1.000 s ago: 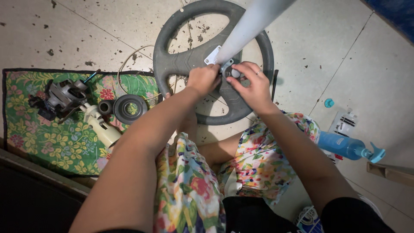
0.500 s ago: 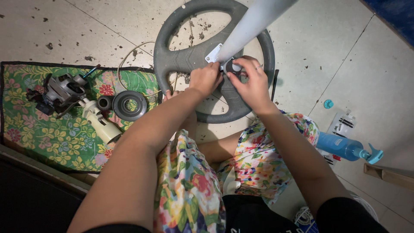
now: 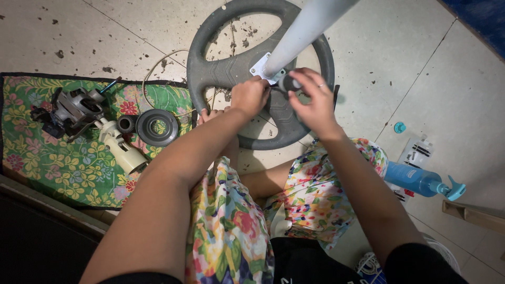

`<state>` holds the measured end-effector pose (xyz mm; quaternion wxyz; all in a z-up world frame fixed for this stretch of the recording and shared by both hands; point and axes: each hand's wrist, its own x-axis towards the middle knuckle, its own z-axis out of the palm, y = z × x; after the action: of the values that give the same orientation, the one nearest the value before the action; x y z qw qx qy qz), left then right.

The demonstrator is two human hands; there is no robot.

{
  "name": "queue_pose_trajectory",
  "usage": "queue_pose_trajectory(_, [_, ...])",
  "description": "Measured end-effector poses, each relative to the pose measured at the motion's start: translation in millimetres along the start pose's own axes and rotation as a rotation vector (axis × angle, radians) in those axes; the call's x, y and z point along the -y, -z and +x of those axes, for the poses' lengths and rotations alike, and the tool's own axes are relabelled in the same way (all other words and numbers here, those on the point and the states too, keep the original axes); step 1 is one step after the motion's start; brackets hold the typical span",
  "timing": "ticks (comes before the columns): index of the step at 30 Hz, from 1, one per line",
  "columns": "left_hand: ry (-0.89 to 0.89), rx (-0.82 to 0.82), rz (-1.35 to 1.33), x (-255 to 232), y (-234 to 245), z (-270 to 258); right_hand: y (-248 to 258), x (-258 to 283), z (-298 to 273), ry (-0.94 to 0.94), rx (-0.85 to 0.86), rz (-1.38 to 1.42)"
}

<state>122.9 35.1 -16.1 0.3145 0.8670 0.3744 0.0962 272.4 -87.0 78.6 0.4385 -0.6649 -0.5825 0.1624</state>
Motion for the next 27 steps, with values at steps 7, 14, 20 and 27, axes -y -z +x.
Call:
queue_pose_trajectory(7, [-0.131, -0.035, 0.169, 11.0, -16.5, 3.5, 10.1, -13.1, -20.4, -0.223, -0.130, 0.270])
queue_pose_trajectory(14, [-0.216, -0.023, 0.368, 21.4, -32.1, 8.4, 11.9, -32.4, -43.0, -0.296, -0.180, 0.389])
queue_pose_trajectory(20, [0.104, 0.011, 0.059, -0.4, -10.3, -6.6, 13.9, -46.7, -58.5, -0.477, -0.285, 0.587])
queue_pose_trajectory(27, [-0.028, 0.190, -1.166, -43.0, -14.0, -30.4, 23.7, -45.2, -72.1, -0.707, -0.370, 1.117])
